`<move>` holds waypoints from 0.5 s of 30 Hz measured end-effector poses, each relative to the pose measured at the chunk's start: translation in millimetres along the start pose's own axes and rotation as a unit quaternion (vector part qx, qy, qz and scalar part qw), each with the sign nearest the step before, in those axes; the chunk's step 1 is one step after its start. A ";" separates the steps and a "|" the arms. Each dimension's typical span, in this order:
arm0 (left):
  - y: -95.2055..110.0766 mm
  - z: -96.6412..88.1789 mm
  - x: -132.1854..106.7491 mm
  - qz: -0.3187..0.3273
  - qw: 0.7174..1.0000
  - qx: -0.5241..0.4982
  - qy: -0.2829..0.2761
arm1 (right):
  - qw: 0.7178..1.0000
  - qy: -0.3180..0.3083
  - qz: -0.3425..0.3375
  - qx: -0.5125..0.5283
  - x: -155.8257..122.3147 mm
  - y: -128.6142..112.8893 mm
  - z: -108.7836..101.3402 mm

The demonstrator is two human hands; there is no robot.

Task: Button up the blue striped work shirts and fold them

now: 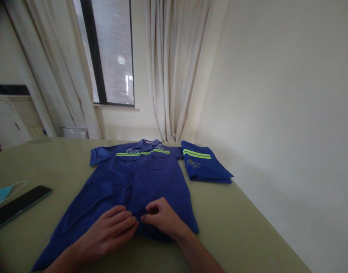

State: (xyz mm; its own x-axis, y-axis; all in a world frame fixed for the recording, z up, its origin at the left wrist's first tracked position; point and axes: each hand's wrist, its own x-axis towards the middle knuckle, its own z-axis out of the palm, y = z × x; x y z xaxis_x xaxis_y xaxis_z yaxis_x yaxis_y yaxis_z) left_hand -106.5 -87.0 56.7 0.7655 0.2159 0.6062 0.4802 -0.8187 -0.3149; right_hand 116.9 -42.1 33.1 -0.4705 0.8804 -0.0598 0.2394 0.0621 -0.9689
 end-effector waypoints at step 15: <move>11.7 20.4 -2.6 -0.017 0.999 -0.046 -0.006 | 0.986 -0.004 -0.101 -0.134 -1.8 -2.4 0.6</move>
State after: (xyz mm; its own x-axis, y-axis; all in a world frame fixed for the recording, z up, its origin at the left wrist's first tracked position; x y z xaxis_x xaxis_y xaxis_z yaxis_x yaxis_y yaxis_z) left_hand -94.2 -86.3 36.5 0.7552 0.2503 0.6058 0.4648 -0.8561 -0.2258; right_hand 116.7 -44.1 35.4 -0.5379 0.8338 0.1243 0.3564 0.3586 -0.8628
